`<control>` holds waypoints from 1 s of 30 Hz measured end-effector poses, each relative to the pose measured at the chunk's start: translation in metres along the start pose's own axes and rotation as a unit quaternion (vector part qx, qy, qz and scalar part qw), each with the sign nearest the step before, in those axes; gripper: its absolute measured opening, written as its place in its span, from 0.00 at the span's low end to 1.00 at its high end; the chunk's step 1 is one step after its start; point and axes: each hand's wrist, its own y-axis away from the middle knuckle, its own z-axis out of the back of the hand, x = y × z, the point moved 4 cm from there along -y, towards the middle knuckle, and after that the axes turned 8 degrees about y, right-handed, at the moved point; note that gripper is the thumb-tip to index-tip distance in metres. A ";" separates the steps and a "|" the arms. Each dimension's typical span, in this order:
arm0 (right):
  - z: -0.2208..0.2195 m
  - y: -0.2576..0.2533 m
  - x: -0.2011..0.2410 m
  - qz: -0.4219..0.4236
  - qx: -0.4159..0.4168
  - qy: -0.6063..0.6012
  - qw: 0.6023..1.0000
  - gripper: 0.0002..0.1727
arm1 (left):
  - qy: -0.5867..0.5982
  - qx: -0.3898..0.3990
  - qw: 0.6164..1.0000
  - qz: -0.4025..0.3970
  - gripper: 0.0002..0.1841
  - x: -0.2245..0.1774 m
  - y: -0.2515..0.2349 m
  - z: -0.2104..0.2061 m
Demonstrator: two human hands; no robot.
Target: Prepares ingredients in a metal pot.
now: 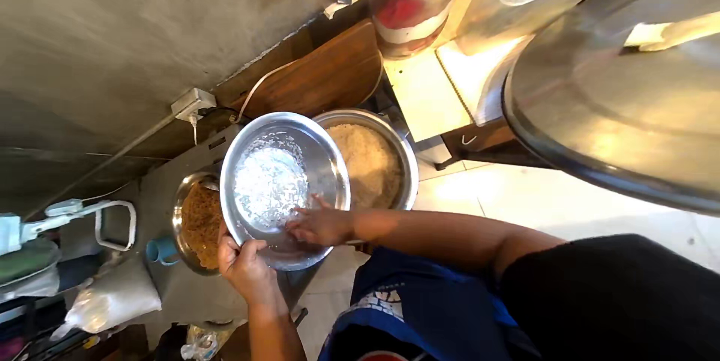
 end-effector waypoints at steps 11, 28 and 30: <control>0.116 -0.066 -0.049 -0.192 -0.411 -0.771 0.447 0.16 | -0.061 0.016 0.997 -0.045 0.09 0.013 0.031 0.000; -0.021 -0.034 -0.006 0.215 -0.218 0.129 0.943 0.09 | -0.014 0.054 0.998 -0.024 0.15 0.002 0.005 -0.001; -0.001 -0.026 -0.036 0.136 -0.088 0.240 0.957 0.16 | -0.029 0.066 0.996 -0.049 0.15 -0.002 0.004 0.000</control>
